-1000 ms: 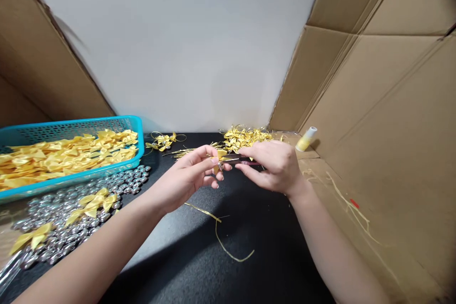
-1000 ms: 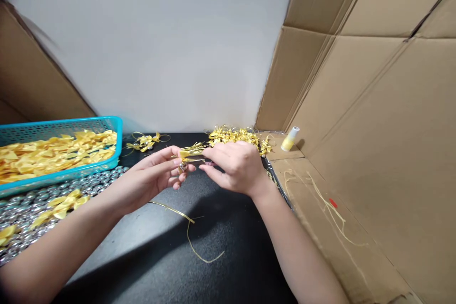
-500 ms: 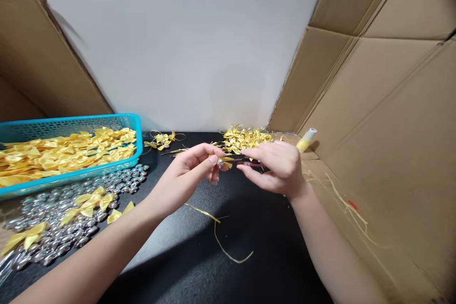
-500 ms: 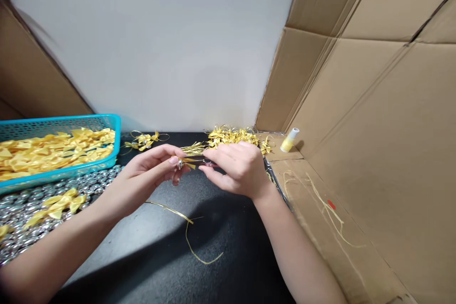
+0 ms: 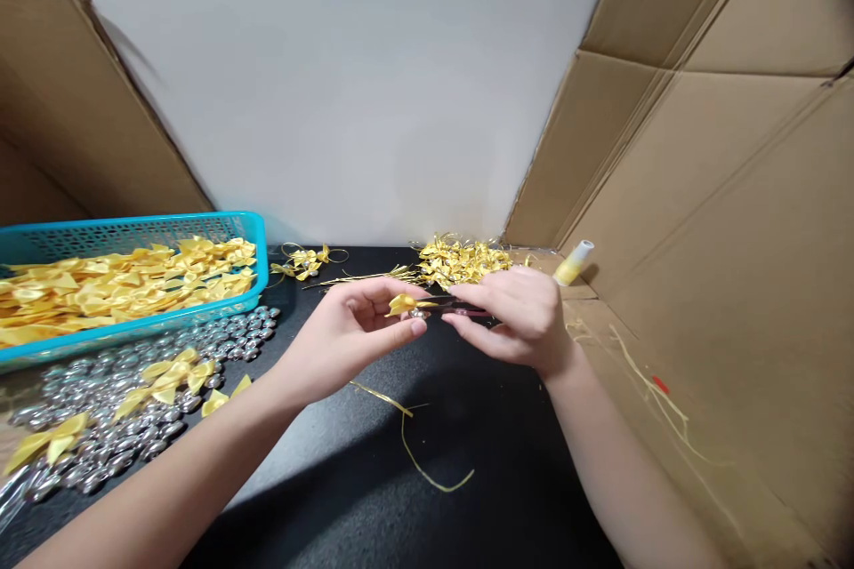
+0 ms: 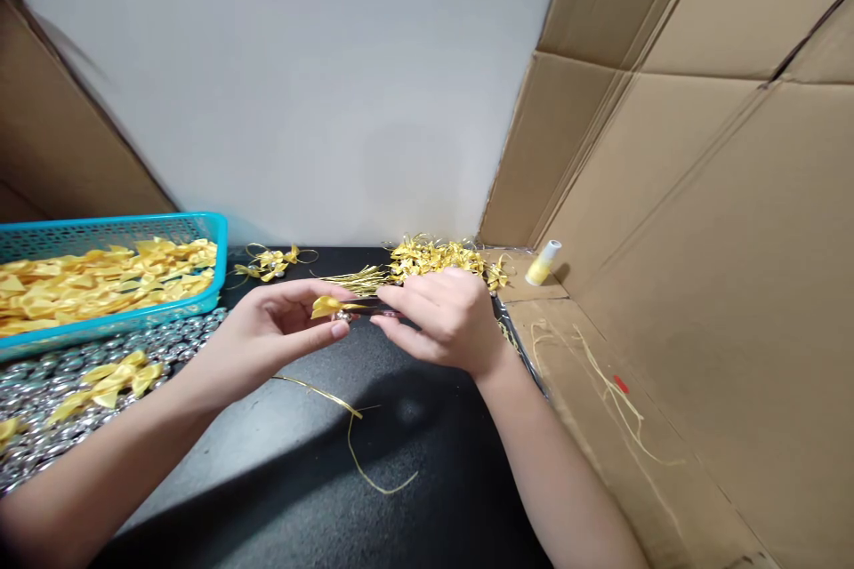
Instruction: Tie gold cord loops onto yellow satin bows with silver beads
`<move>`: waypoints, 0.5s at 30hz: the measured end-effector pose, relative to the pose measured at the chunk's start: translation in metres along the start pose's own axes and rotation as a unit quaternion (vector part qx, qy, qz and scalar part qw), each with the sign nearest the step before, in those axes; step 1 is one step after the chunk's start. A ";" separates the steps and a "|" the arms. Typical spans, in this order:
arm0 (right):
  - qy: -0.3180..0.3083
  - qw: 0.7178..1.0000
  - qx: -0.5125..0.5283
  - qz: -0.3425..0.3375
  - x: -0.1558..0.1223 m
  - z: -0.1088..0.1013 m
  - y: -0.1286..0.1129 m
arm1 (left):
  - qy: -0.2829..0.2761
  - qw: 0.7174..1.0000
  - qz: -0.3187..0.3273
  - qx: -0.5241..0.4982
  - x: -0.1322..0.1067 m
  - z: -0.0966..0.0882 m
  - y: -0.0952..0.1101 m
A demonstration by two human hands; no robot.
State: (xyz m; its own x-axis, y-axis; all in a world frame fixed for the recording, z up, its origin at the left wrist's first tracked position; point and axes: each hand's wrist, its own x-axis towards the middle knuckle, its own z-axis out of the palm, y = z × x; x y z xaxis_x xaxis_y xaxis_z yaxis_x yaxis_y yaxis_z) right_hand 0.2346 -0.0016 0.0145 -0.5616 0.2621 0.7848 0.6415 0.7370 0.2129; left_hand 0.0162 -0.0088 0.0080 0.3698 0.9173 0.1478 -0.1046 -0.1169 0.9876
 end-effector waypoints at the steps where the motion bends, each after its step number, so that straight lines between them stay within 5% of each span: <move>1: 0.008 1.000 0.001 -0.005 0.000 0.000 0.000 | -0.004 1.000 -0.005 -0.007 0.000 0.000 0.000; 15: 0.032 0.999 -0.029 -0.016 0.001 -0.001 -0.007 | -0.038 0.999 -0.028 -0.001 0.002 -0.005 0.002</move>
State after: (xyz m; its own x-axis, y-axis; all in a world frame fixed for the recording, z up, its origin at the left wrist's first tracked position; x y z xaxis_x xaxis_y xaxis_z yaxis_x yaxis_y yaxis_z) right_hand 0.2300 -0.0073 0.0144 -0.5480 0.1977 0.8128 0.6551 0.7056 0.2701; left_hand 0.0125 -0.0057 0.0097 0.4447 0.8905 0.0961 -0.0833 -0.0657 0.9944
